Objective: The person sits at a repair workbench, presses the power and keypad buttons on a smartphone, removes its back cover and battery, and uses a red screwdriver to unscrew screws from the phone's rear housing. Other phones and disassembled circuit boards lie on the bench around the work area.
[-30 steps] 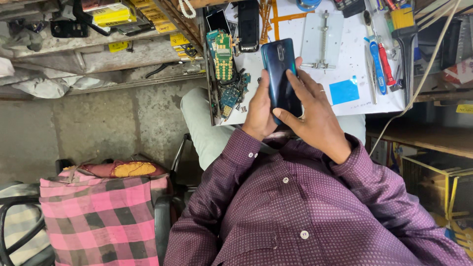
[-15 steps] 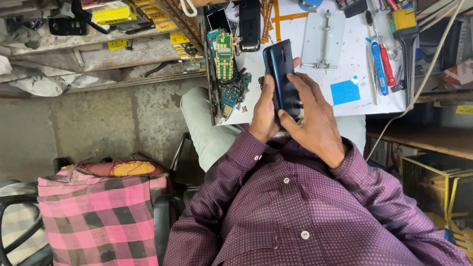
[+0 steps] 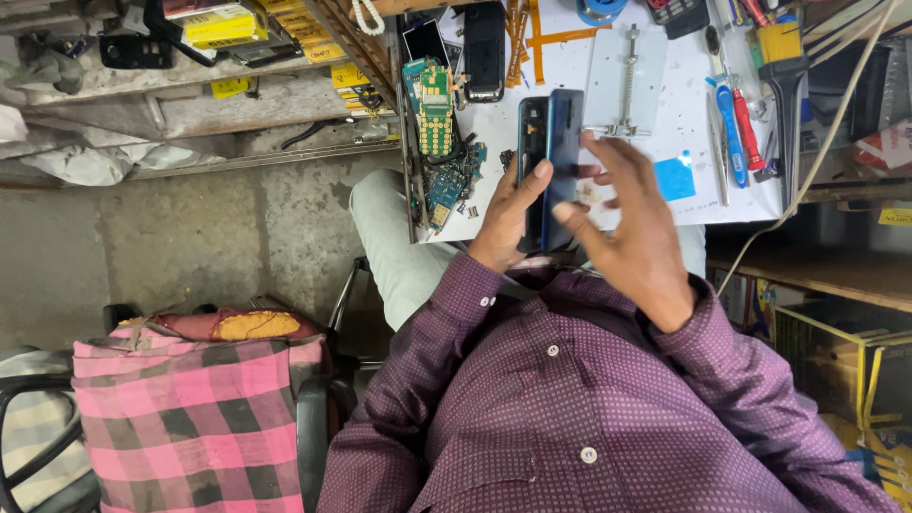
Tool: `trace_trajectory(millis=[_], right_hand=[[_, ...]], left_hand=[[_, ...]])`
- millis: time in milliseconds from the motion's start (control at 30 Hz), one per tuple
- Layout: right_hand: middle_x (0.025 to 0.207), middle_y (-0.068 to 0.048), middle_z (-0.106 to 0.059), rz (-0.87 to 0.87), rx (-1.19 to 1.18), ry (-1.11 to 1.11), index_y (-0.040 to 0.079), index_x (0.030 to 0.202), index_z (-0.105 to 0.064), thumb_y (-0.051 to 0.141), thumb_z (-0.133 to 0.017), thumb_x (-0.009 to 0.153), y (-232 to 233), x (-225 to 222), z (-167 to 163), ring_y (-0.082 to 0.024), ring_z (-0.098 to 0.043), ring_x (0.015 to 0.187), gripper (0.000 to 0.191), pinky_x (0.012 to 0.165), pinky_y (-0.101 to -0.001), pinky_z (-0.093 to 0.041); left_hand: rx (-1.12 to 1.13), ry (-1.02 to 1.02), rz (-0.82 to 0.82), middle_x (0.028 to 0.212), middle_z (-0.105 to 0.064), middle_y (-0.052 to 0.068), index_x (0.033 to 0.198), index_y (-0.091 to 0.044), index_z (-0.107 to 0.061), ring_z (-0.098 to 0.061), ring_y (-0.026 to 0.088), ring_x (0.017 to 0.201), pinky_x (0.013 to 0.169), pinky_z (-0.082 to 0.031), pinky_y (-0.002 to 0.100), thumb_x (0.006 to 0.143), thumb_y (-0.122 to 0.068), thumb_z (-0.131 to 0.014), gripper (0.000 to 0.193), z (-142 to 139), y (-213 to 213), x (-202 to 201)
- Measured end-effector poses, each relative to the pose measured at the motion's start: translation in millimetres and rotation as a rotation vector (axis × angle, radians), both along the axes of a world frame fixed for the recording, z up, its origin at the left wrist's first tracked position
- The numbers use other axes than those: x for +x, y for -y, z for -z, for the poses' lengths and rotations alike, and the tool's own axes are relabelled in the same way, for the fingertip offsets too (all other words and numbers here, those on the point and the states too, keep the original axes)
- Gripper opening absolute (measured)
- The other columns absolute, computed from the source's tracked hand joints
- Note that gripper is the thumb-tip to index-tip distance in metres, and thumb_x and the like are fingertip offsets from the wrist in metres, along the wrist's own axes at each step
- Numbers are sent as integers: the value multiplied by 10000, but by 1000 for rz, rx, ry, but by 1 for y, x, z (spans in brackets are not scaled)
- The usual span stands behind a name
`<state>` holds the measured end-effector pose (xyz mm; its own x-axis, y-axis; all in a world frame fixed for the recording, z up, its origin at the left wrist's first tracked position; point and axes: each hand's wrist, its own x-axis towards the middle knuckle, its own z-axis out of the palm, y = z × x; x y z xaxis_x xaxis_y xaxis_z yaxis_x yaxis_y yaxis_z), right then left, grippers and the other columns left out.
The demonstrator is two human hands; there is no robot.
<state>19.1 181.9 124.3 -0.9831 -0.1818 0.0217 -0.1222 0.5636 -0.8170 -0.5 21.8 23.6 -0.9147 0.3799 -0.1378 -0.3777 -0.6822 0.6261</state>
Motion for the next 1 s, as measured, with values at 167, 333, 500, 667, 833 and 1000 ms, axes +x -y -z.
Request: trace_trajectory(millis=[167, 333, 500, 667, 833, 1000], right_hand=[[1535, -120, -498, -21, 41, -236, 90, 1427, -601, 71, -767, 969, -23, -18, -4, -274, -546, 1383, 487, 1142, -367, -470], [1360, -98, -634, -75, -370, 172, 52, 1338, -647, 19, -714, 894, -28, -47, 8, -190, -578, 1283, 450, 1068, -358, -474], [1191, -54, -707, -60, -365, 279, 45, 1258, -681, 4, -713, 890, -30, -56, 21, -152, -648, 1163, 372, 958, -320, -559], [1161, -67, -685, -52, -362, 305, 43, 1285, -662, -37, -679, 879, -31, -55, 19, -156, -620, 1174, 414, 913, -301, -548], [1234, -58, -666, -74, -457, 358, 36, 1281, -646, -35, -644, 887, -30, -46, 15, -145, -601, 1193, 401, 879, -304, -557], [1225, -64, -665, -67, -402, 357, 35, 1277, -643, -32, -671, 882, -28, -37, 21, -145, -605, 1201, 401, 928, -296, -538]], left_hand=[[-144, -6, 79, 1407, -562, 135, 1592, -53, -327, -648, 227, 1189, 846, -613, 380, 1048, -289, -640, 670, 2, 2, 3], [-272, -21, 212, 1408, -537, 94, 1641, -172, -189, -661, 225, 1170, 799, -600, 336, 987, -292, -666, 818, -5, -1, 10], [-307, -28, 274, 1416, -549, 107, 1655, -133, -254, -667, 231, 1186, 795, -608, 339, 985, -313, -700, 825, -9, 1, 12], [-275, 11, 303, 1372, -543, 102, 1638, -129, -278, -672, 247, 1183, 800, -613, 351, 957, -295, -729, 833, -14, 4, 13], [-221, 26, 353, 1424, -561, 150, 1584, -78, -343, -669, 258, 1192, 815, -612, 361, 931, -262, -762, 798, -19, 12, 13], [-171, 39, 388, 1424, -556, 153, 1575, -83, -339, -664, 262, 1204, 860, -620, 382, 904, -213, -792, 820, -20, 19, 17]])
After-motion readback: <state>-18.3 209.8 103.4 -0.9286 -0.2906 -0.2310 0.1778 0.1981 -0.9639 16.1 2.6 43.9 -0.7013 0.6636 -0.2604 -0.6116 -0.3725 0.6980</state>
